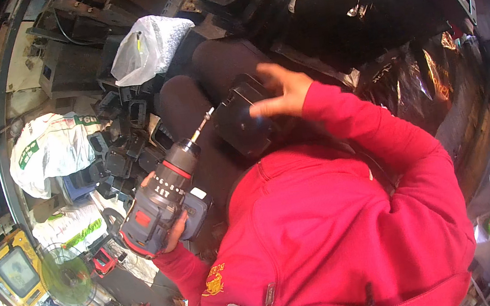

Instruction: The person sits on the floor and uses a cordless drill to drive screws into black plastic components, securing them together. They repeatedly pick up parts, align them, and fasten them with the drill, then place the assembled units into a nearby stack.

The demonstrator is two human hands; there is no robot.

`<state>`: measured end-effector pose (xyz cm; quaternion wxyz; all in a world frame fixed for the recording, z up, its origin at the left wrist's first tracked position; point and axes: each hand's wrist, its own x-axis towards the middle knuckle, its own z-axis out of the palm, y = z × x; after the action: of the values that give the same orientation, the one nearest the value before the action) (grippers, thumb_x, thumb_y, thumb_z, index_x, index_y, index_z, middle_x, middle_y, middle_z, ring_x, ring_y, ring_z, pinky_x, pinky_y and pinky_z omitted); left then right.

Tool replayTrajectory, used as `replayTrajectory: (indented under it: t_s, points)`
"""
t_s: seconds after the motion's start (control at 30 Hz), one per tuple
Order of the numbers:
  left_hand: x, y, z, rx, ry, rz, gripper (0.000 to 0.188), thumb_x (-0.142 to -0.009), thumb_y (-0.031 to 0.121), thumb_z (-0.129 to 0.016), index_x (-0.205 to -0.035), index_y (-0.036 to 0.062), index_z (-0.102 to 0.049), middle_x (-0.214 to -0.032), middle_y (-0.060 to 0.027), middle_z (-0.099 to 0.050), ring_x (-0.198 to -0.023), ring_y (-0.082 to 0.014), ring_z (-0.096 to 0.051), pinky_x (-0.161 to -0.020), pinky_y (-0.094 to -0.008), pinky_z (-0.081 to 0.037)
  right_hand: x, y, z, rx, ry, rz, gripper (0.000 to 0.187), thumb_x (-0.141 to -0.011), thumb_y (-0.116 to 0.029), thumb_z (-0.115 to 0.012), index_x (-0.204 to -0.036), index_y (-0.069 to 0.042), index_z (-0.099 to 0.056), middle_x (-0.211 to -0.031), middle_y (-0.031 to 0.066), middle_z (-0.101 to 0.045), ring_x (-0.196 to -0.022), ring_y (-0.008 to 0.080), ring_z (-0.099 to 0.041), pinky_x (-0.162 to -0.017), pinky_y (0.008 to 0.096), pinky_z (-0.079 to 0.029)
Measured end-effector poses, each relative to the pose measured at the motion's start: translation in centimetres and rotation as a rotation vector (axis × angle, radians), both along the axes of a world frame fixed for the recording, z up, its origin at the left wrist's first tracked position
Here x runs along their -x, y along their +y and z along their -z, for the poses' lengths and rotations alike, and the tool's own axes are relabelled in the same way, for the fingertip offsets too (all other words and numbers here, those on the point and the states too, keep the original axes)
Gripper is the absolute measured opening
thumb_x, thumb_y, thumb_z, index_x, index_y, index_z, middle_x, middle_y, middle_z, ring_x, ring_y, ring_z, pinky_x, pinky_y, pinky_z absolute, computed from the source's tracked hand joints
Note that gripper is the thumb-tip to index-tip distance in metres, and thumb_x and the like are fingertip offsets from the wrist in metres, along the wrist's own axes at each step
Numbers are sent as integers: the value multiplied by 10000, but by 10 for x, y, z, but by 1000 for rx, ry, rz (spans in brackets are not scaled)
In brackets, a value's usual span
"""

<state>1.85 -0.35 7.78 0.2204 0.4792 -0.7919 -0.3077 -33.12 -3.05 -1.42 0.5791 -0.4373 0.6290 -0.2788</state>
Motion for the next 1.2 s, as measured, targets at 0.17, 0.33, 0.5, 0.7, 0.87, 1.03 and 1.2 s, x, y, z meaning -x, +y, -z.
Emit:
replayTrajectory:
  t_s: [0.17, 0.33, 0.5, 0.7, 0.87, 1.03, 1.2]
  points:
    - [-5, 21, 6, -307, 111, -84, 870, -616, 300, -811, -1349, 15, -439, -1312, -151, -513, -1199, -272, -516, -1005, -380, -402, -10, -2, 11, 157, 333, -248, 1007, -613, -576, -799, -1307, 56, -437, -1102, 298, -619, -1048, 375, -623, -925, 400, -475]
    - [-8, 37, 4, -266, 75, -102, 826, -628, 291, -810, -1321, 14, -455, -1310, -160, -510, -1215, -291, -502, -1015, -402, -393, -19, -9, 17, -194, -325, 150, 830, -706, -317, -812, -1320, 60, -400, -1170, 163, -598, -1097, 248, -582, -934, 354, -470]
    - [0, 33, -3, -322, 30, -39, 783, -639, 237, -801, -1309, 13, -465, -1305, -160, -519, -1208, -278, -511, -1023, -385, -395, -40, -4, 31, -32, -587, 309, 714, -771, -223, -788, -1317, 45, -414, -1153, 148, -607, -1033, 203, -612, -919, 331, -490]
    - [21, 30, 8, -797, 291, -251, 787, -677, 186, -775, -1360, 16, -422, -1294, -123, -546, -1153, -222, -559, -1003, -337, -425, -48, 2, 40, 23, -530, 349, 657, -782, -179, -786, -1299, 30, -439, -1127, 129, -621, -1006, 192, -621, -917, 324, -493]
    - [26, 24, 17, -857, 341, -274, 730, -728, 112, -729, -1372, 14, -398, -1226, -99, -578, -1124, -179, -564, -998, -323, -432, -50, 4, 44, 59, -502, 359, 640, -780, -159, -789, -1289, 22, -446, -1115, 122, -627, -1014, 191, -618, -916, 323, -494]
    - [32, 15, 7, -256, -162, 189, 700, -735, 107, -715, -1359, 7, -413, -1213, -121, -587, -1109, -213, -576, -976, -325, -446, -52, 4, 46, 67, -477, 354, 645, -769, -165, -801, -1281, 16, -452, -1109, 113, -628, -1016, 186, -614, -912, 321, -493]
    - [48, 9, 0, -236, -189, 152, 676, -708, 76, -731, -1324, 8, -461, -1209, -131, -589, -1107, -251, -582, -970, -330, -450, -52, 6, 45, 103, -464, 347, 651, -756, -180, -816, -1272, 2, -463, -1094, 96, -627, -1007, 175, -608, -900, 308, -489]
